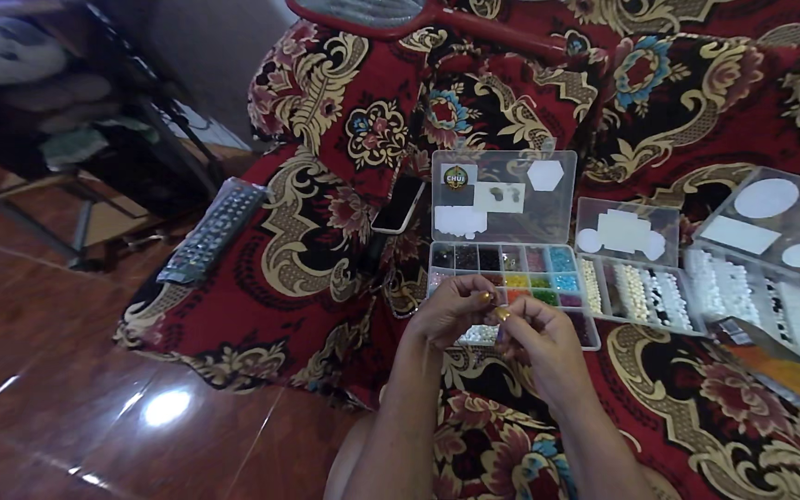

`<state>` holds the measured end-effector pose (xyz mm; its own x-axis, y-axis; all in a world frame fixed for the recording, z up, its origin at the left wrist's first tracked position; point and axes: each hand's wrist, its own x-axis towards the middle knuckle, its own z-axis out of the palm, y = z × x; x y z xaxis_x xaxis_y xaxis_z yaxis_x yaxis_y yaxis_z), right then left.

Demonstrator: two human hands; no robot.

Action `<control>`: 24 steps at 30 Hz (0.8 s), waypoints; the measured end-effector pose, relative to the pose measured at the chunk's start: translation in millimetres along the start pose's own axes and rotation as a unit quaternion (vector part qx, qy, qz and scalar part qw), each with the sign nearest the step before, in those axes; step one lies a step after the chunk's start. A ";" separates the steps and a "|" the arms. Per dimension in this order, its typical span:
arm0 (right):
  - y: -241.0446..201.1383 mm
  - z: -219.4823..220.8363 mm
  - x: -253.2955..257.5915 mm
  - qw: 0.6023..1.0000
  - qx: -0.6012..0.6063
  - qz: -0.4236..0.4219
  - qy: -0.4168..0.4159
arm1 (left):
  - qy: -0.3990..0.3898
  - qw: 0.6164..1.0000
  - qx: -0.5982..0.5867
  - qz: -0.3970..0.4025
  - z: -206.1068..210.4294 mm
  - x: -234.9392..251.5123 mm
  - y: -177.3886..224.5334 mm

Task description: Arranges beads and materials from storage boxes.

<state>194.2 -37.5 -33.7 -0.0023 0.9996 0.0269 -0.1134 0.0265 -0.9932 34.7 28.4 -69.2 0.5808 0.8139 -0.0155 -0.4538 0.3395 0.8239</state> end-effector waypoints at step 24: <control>0.4 -1.0 0.5 1.000 0.002 -0.004 0.005 | 0.003 1.000 0.026 0.006 1.7 -0.8 2.1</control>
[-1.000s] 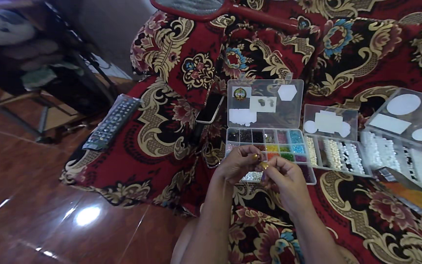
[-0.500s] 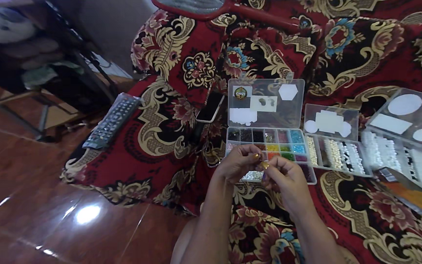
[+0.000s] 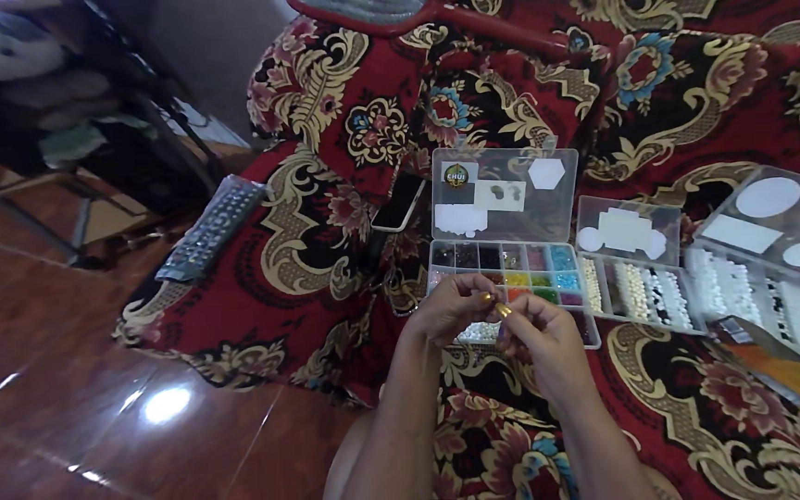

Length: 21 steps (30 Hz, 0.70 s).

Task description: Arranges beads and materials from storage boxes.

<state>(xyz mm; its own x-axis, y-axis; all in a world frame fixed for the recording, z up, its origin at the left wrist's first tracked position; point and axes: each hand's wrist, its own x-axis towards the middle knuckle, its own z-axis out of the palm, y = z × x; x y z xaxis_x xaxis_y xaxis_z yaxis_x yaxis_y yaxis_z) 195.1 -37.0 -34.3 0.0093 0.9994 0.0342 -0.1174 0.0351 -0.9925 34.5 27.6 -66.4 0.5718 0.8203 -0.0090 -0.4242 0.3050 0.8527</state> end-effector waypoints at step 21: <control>-2.2 1.8 2.3 0.998 -0.046 0.013 0.044 | 0.081 0.992 0.089 0.035 11.2 -2.7 12.1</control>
<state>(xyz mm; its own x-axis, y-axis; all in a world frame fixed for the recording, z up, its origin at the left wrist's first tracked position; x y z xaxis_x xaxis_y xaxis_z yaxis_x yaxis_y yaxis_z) 193.7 -34.7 -31.8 0.0952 0.9955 0.0028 -0.0272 0.0054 -0.9996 35.6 23.7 -50.2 0.4191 0.9078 -0.0182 -0.3191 0.1660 0.9331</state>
